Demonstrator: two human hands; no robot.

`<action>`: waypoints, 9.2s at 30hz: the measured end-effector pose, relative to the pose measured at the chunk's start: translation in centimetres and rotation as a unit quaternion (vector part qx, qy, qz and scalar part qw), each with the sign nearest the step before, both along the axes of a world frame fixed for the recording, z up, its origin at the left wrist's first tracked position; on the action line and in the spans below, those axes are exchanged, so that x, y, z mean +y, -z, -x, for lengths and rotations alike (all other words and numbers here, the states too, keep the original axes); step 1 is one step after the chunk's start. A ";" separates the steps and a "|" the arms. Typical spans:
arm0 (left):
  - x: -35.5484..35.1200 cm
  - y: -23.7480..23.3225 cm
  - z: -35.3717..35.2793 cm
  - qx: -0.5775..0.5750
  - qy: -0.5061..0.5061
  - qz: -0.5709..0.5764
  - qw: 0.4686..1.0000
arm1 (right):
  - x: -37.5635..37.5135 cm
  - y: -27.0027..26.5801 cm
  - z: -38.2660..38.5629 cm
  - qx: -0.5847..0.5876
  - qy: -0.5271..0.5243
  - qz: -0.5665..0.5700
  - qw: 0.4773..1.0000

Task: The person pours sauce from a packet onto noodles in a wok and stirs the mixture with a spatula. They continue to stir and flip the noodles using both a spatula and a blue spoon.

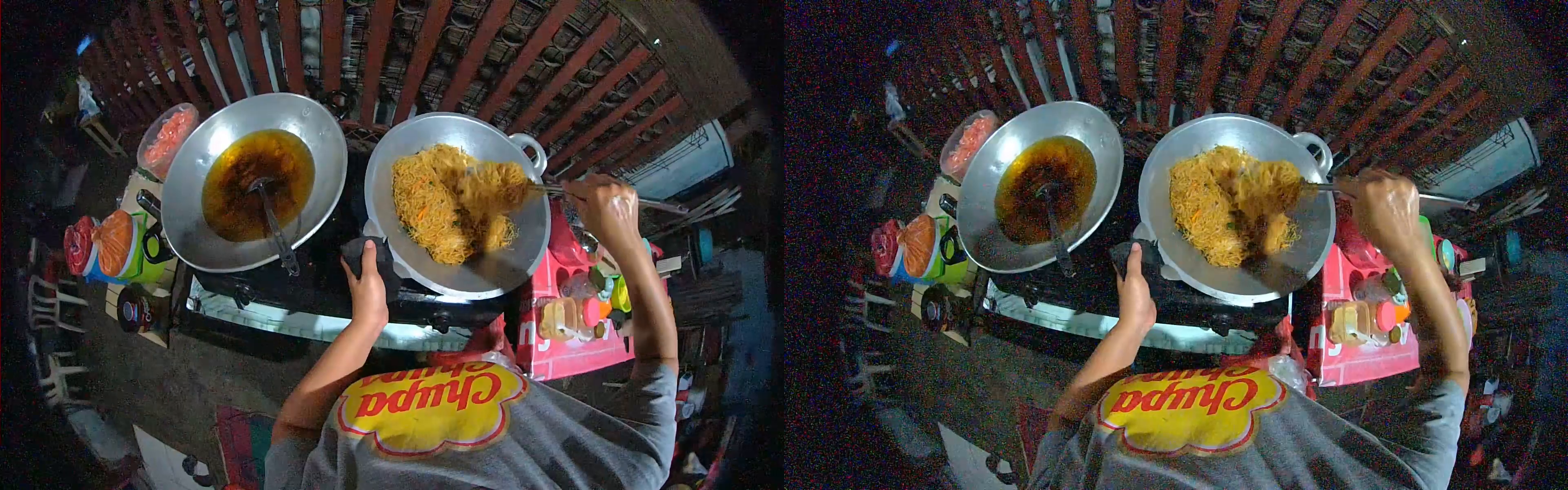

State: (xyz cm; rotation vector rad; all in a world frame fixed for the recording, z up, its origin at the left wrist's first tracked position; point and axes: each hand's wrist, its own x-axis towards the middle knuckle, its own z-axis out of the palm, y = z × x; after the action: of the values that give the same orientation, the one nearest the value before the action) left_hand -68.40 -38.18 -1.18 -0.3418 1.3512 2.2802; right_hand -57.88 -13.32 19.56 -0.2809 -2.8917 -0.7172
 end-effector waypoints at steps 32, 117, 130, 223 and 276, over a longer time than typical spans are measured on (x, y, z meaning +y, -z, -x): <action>0.2 0.1 -0.1 0.053 0.021 0.114 0.992 | 4.8 1.3 1.8 -0.007 -0.032 0.086 0.996; -0.7 -1.4 0.2 0.022 0.094 0.137 0.986 | 5.1 2.6 3.7 -0.042 0.079 0.172 0.981; -0.3 -0.8 0.0 0.024 0.071 0.128 0.989 | 11.5 14.8 7.0 -0.127 0.007 0.208 0.970; -1.1 -1.6 0.0 0.093 0.120 0.182 0.971 | 3.6 19.3 1.9 0.034 0.085 0.582 0.808; -1.2 -0.3 -0.4 0.079 0.135 0.163 0.974 | -0.7 6.8 -0.7 0.068 0.144 0.206 0.965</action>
State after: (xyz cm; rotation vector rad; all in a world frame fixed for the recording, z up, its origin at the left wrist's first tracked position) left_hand -68.00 -39.40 -0.87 -0.0730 1.7415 1.8951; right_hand -57.22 -14.00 12.80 -0.7784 -2.8689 -0.1081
